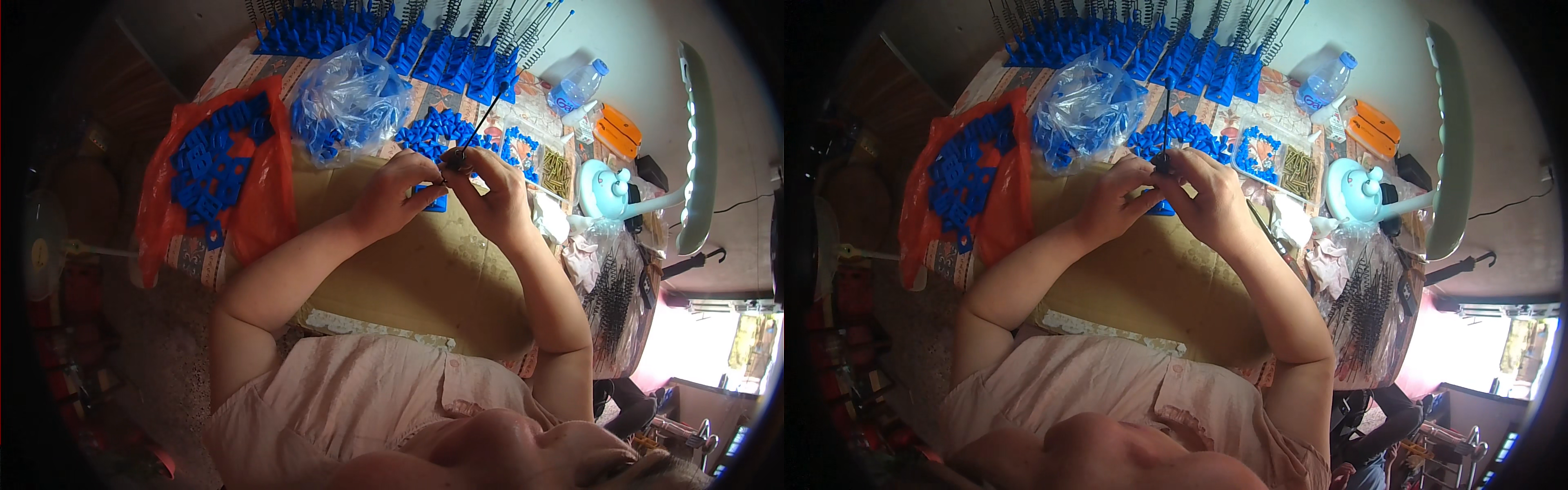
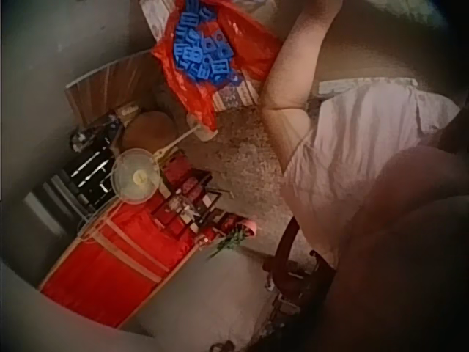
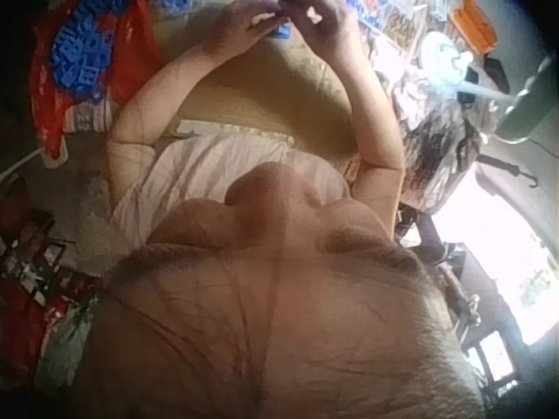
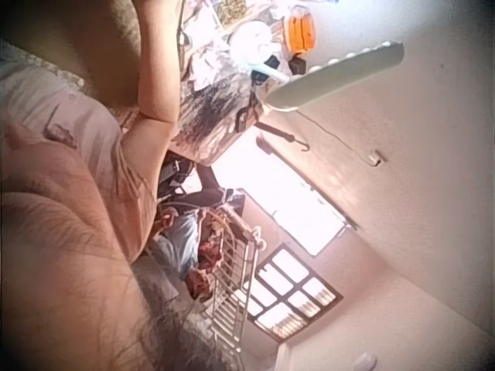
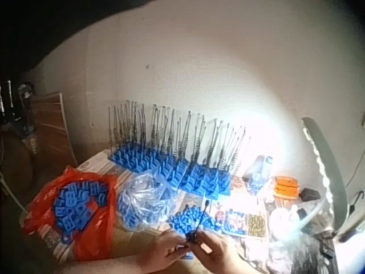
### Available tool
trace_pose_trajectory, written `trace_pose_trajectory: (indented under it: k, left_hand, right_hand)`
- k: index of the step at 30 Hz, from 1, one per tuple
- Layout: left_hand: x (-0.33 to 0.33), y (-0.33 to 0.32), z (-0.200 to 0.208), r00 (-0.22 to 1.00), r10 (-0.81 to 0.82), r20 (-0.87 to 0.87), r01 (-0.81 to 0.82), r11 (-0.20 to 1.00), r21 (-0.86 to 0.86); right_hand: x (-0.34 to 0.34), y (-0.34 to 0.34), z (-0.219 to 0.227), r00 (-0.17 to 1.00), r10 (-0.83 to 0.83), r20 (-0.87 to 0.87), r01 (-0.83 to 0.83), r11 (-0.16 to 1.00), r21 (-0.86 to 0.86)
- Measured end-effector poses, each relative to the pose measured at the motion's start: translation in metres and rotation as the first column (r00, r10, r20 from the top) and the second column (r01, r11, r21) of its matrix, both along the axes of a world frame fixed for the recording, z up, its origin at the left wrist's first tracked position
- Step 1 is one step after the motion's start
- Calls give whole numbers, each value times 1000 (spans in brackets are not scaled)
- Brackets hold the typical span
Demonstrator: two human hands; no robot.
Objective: The person assembles small electronic components by inserting wires through springs and attaching them to blue plastic housings, using pliers and a screwdriver.
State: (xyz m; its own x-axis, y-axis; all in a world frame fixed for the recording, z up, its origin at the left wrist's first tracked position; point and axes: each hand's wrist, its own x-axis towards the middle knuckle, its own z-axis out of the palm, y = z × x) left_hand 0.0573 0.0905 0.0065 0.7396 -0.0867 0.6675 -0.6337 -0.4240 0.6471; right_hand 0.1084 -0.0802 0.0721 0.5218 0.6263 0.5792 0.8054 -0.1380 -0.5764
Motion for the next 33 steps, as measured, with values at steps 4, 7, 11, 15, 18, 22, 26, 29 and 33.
trace_pose_trajectory:
  k: [4,7,11,15,18,22,26,29,33]
  left_hand:
    - [0,0,1,1000,0,7,0,1000,4]
    - [-1,0,3,1000,1,1,-1,1000,5]
    - [-1,0,1,1000,9,0,-9,1000,7]
    - [-1,-1,0,1000,3,-7,-3,1000,-6]
    - [-1,0,0,1000,1,-11,-1,1000,-3]
    - [-1,0,-1,1000,-2,-14,2,1000,-1]
    - [-1,0,0,1000,-5,-7,5,1000,-6]
    - [-1,0,-1,1000,-4,-7,4,1000,-13]
    - [-1,-1,0,1000,2,-7,-2,1000,-3]
  right_hand:
    - [1,0,0,1000,-3,0,3,1000,4]
    - [0,0,1,1000,15,0,-15,1000,8]
    - [0,0,1,1000,2,18,-2,1000,-1]
    - [0,0,-1,1000,-4,9,4,1000,-1]
    - [-2,1,3,1000,5,-7,-5,1000,-3]
    - [0,0,1,1000,6,-14,-6,1000,2]
    - [0,-1,0,1000,-2,-5,2,1000,-10]
    - [-1,-1,1,1000,-2,0,2,1000,-9]
    - [-1,0,1,1000,2,4,-2,1000,-6]
